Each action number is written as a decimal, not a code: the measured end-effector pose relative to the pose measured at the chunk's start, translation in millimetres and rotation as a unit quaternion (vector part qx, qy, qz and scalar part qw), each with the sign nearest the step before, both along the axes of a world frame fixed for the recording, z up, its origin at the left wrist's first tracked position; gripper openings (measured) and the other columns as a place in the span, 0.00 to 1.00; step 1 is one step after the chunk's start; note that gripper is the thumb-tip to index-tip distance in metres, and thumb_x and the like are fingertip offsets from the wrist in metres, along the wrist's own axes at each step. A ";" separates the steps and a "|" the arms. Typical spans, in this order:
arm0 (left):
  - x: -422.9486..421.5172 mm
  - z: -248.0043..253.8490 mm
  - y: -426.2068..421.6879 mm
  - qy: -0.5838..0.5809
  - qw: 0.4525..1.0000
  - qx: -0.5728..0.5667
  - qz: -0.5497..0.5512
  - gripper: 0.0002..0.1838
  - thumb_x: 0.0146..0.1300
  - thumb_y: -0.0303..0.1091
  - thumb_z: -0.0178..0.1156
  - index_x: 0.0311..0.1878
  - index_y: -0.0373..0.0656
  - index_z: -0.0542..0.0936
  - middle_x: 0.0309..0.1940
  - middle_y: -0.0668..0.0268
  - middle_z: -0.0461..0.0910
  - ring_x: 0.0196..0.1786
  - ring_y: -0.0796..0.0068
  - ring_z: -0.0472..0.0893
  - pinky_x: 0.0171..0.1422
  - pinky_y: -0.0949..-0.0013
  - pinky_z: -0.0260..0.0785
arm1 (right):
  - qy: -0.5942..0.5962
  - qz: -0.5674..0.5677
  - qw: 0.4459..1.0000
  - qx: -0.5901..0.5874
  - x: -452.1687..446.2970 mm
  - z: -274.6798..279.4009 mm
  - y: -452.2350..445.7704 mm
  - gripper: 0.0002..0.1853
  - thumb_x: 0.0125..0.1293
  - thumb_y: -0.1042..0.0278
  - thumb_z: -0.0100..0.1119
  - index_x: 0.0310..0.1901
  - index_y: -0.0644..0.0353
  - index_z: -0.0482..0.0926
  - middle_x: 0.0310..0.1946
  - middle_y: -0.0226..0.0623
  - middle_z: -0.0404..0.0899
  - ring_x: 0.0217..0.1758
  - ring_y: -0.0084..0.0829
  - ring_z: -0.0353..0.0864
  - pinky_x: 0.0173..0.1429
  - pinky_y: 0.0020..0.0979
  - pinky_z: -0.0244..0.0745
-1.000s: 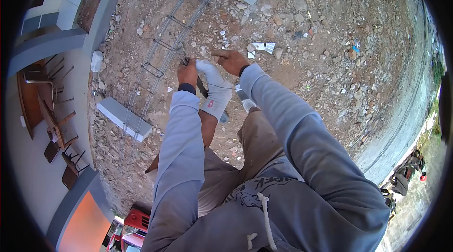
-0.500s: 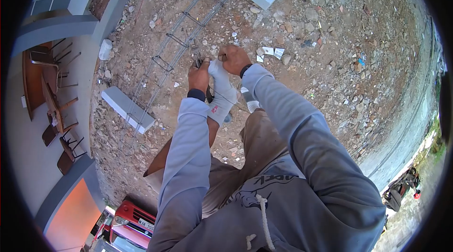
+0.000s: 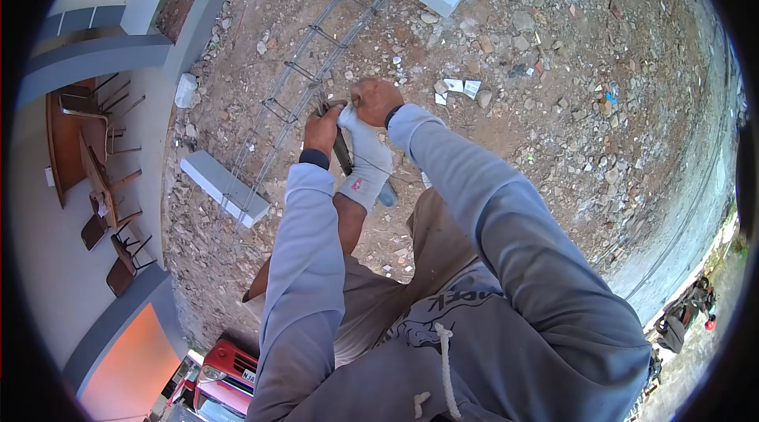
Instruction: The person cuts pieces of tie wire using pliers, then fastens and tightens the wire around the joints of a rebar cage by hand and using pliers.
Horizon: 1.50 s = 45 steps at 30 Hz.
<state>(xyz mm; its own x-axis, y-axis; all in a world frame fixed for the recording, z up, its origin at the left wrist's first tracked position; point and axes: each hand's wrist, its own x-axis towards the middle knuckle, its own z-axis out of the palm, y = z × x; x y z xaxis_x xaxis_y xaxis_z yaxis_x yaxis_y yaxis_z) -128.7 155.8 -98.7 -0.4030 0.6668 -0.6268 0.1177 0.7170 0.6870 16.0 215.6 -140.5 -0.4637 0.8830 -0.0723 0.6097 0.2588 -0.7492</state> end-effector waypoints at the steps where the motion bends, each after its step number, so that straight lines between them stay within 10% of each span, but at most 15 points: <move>1: -3.8 -2.8 1.1 0.010 1.000 -0.007 -0.001 0.20 0.54 0.44 0.60 0.39 0.34 0.82 0.34 0.59 0.82 0.38 0.70 0.78 0.45 0.68 0.67 | 0.000 0.011 1.000 -0.018 2.3 4.1 8.6 0.07 0.50 0.72 0.51 0.29 0.56 0.80 0.31 0.43 0.80 0.40 0.43 0.79 0.47 0.39 0.74; 14: 0.5 -12.5 -21.5 0.225 0.969 0.050 -0.093 0.21 0.57 0.47 0.52 0.37 0.36 0.79 0.36 0.41 0.79 0.44 0.43 0.78 0.51 0.54 0.67 | 0.207 -0.097 0.853 -0.469 5.8 3.5 -50.4 0.26 0.68 0.48 0.46 0.58 0.61 0.72 0.56 0.44 0.73 0.58 0.35 0.71 0.63 0.30 0.60; 18: 15.7 9.6 -24.9 0.203 0.977 -0.008 -0.066 0.22 0.57 0.49 0.49 0.38 0.36 0.78 0.39 0.41 0.78 0.46 0.42 0.77 0.54 0.52 0.66 | 0.245 -0.154 0.845 -0.450 10.6 27.8 -70.7 0.26 0.68 0.49 0.45 0.56 0.63 0.73 0.54 0.44 0.75 0.59 0.35 0.71 0.63 0.30 0.60; 25: 32.8 3.9 -54.8 0.167 0.982 -0.088 -0.025 0.26 0.56 0.51 0.48 0.40 0.35 0.79 0.43 0.40 0.77 0.50 0.41 0.75 0.58 0.53 0.65 | 0.074 0.086 0.897 -0.427 22.0 -2.1 -38.5 0.17 0.63 0.62 0.49 0.47 0.63 0.79 0.38 0.40 0.82 0.39 0.31 0.81 0.43 0.30 0.77; 33: 19.9 24.3 -103.7 0.162 0.979 -0.082 0.092 0.26 0.52 0.49 0.54 0.37 0.29 0.79 0.36 0.40 0.79 0.46 0.46 0.78 0.51 0.56 0.68 | 0.117 0.159 0.791 -0.579 -7.5 -21.7 -61.2 0.12 0.56 0.72 0.57 0.42 0.62 0.81 0.32 0.35 0.81 0.37 0.28 0.81 0.40 0.30 0.79; 45: 7.8 29.2 -103.3 0.112 0.985 -0.093 0.089 0.26 0.52 0.49 0.53 0.41 0.32 0.79 0.42 0.38 0.77 0.50 0.43 0.76 0.57 0.55 0.66 | 0.069 0.295 0.937 -0.173 -9.6 -11.2 -60.1 0.10 0.51 0.74 0.56 0.37 0.63 0.80 0.30 0.40 0.80 0.31 0.28 0.78 0.38 0.30 0.73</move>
<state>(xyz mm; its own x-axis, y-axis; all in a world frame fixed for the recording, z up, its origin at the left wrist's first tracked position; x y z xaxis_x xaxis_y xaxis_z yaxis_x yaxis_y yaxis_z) -120.9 52.4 -69.5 -0.6457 0.4545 -0.6136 0.1127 0.8515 0.5121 6.4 155.5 -151.7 -0.8899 0.4048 -0.2101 0.3281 0.2483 -0.9114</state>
